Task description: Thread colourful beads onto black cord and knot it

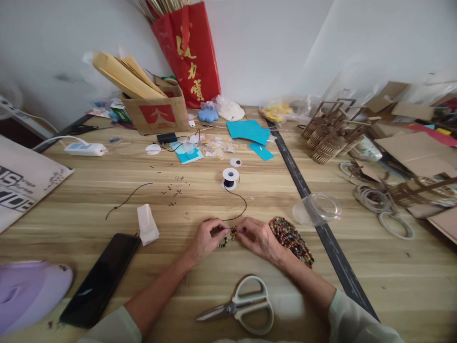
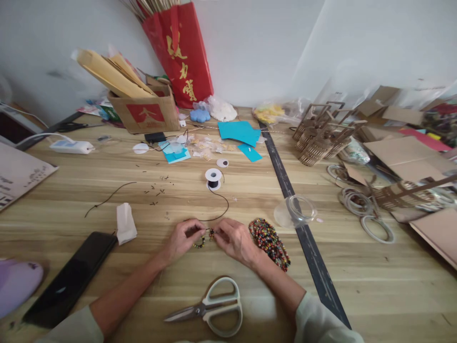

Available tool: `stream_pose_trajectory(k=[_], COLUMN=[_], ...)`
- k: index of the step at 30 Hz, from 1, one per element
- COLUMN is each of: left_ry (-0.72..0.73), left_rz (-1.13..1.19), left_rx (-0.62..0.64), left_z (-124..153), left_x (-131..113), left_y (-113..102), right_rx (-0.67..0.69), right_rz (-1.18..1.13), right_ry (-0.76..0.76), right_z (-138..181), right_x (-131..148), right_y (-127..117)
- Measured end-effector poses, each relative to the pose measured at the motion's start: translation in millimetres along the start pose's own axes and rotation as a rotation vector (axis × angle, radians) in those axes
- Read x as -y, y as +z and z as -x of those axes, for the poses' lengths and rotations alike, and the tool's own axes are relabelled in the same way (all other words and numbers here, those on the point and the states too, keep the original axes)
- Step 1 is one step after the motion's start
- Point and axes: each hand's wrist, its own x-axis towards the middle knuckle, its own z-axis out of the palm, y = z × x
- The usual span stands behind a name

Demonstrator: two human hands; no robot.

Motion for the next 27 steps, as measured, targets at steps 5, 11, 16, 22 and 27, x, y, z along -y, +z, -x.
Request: stream_pose_trajectory(k=[5, 11, 16, 22, 27], left_ry=[0.039, 0.083, 0.117, 0.105, 0.116], left_rz=[-0.039, -0.073, -0.095, -0.096, -0.11], left_rx=[0.004, 0.021, 0.027, 0.031, 0.021], left_z=[0.4, 1.0, 1.1, 1.1, 1.0], left_x=[-0.5, 1.5, 3.7, 3.5, 2.5], left_y=[0.6, 1.6, 2.0, 2.7, 2.9], right_rx=[-0.056, -0.074, -0.068, -0.049, -0.047], right_rz=[-0.178, -0.229, -0.259, -0.29, -0.304], right_ry=[0.067, 0.08, 0.096, 0.119, 0.122], right_z=[1.1, 0.0, 0.4, 1.5, 1.7], right_x=[-0.9, 1.4, -1.6, -3.0, -2.7], right_y=[9.8, 11.3, 11.1, 12.4, 13.1])
